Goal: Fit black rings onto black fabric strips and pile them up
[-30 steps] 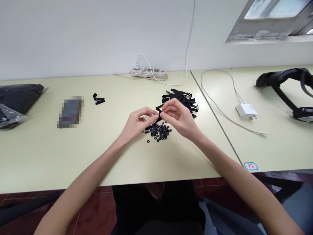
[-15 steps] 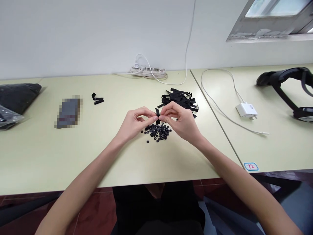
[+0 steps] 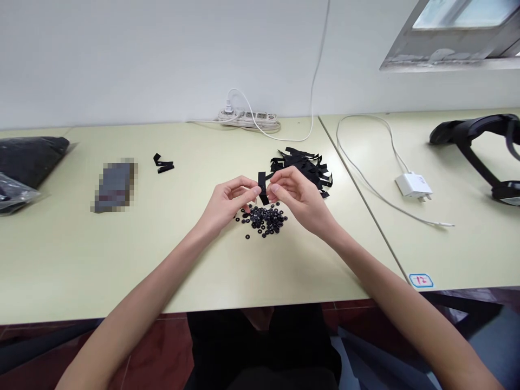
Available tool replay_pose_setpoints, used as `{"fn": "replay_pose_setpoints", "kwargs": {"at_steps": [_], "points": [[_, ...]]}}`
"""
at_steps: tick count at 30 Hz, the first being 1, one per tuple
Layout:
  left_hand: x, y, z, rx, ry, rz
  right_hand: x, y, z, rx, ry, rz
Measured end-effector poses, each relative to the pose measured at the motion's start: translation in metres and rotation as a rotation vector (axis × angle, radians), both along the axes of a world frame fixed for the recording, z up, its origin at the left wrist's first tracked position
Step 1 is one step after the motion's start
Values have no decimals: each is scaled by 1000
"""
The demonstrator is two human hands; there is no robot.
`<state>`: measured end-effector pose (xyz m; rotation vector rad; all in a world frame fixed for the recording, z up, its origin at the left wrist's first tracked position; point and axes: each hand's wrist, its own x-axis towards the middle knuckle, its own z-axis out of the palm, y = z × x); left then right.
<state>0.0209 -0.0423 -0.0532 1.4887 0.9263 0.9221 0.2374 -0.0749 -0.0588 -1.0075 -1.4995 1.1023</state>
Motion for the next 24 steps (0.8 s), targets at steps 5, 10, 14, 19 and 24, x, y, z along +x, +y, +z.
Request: {"fn": "replay_pose_setpoints", "kwargs": {"at_steps": [5, 10, 14, 19, 24], "points": [[1, -1, 1, -87, -20, 17, -3, -1, -3, 119, -117, -19], [2, -1, -1, -156, -18, -47, -7, -4, -3, 456, -321, -93], [2, -1, -3, -206, -20, -90, -5, -3, -7, 578, -444, -135], [2, -1, -5, -218, -34, -105, -4, -2, -7, 543, -459, -179], [2, -2, -5, -206, -90, -63, -4, -1, -4, 515, -407, -240]]}}
